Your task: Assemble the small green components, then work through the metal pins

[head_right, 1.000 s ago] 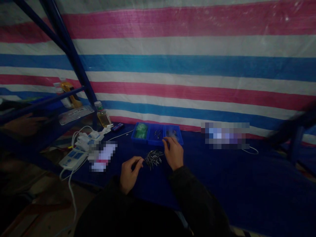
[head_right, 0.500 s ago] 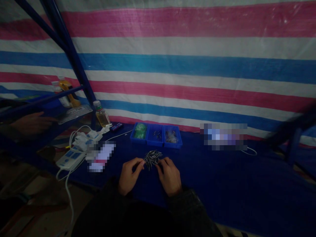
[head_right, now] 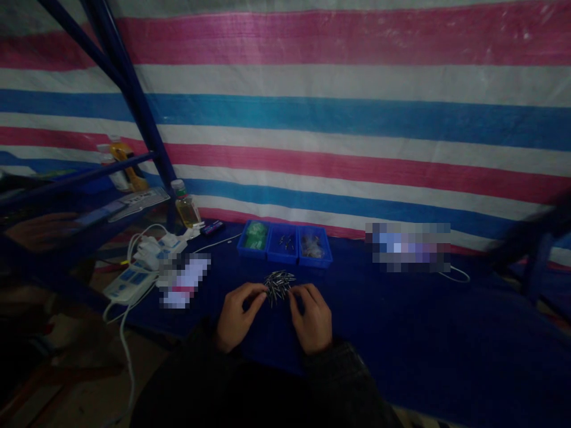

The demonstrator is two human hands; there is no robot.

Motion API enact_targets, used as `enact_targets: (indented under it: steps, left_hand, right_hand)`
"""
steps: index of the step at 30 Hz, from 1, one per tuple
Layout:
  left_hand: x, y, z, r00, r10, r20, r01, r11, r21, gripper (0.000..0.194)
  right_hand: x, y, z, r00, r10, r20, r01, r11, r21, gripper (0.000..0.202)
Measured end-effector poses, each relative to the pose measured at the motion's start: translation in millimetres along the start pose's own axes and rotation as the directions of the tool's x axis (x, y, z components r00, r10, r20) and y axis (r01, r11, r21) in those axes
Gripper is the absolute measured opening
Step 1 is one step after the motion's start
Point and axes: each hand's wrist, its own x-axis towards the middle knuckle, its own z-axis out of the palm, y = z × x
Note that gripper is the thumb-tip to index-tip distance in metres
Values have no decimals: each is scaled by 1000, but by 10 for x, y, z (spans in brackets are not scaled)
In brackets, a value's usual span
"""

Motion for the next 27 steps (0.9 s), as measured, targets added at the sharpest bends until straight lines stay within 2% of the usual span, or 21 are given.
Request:
enact_targets:
  steps: [5,10,14,21,27]
  left_hand:
    - [-4,-17,9,998,67,-10,-67,997,39,26]
    - [-3,15,-8,990,136,36,-138,989,47,17]
    - [-12,34,-15,989,115,95,-119,992,34,16]
    - [-19,35,6,988,99,120,-106,993,51,15]
    - [-25,7,13,985,89,149,-95,995,34,14]
  right_hand:
    - [-46,-165,-66,999,-37,-36,43,984,173,13]
    - [-103,-284,-75,998,-57,-31,64,953,295,13]
    - [-122,-299,-52,997,-76,0,73,951,302,13]
    - [-135,-264,-8,984,-154,87,119,941,317,14]
    - [-142,-239,-6,988,-141,65,113,941,320,16]
